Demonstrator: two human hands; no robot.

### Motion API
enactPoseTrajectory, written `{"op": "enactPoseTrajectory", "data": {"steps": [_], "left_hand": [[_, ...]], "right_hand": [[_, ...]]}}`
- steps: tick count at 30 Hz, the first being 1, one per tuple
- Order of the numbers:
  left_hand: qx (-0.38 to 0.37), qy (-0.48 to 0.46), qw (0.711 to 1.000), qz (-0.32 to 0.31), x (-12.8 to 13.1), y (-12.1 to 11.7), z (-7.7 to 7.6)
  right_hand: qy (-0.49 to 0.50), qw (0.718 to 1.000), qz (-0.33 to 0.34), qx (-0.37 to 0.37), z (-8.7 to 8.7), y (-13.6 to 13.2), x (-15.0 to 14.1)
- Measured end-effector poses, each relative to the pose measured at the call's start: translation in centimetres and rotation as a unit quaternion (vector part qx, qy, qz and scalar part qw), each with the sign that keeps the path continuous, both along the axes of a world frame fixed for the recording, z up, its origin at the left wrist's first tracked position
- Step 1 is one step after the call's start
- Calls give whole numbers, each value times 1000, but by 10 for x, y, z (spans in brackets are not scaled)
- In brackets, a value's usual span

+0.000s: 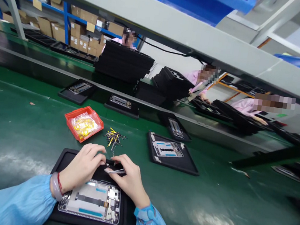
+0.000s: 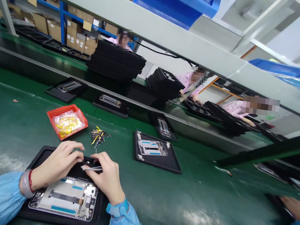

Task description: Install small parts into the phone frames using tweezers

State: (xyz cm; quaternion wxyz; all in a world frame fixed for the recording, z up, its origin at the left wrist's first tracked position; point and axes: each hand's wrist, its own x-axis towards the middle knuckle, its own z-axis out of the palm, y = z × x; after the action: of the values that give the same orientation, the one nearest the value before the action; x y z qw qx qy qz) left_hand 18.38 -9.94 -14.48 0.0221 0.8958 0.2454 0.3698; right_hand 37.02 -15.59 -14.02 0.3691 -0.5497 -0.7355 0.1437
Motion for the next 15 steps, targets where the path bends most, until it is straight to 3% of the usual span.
{"op": "enactPoseTrajectory", "data": {"steps": [4,7,9,11,15], "left_hand": [[-99,-16,993,-58,-1,-7,10],[-161,25,971,-174,-1,-20,17],[-178,65,958,-213,0,-27,16],[-178,104,958,-199,0,-29,10],[-169,134,966,-142,1,-24,-2]], "right_hand": [[168,982,-78,-40,7,-3,12],[327,938,-99,-62,10,-6,18],[399,911,-88,-64,9,-9,20],[429,896,-78,-84,5,-13,18],[485,851,-60,-194,-5,-18,11]]}}
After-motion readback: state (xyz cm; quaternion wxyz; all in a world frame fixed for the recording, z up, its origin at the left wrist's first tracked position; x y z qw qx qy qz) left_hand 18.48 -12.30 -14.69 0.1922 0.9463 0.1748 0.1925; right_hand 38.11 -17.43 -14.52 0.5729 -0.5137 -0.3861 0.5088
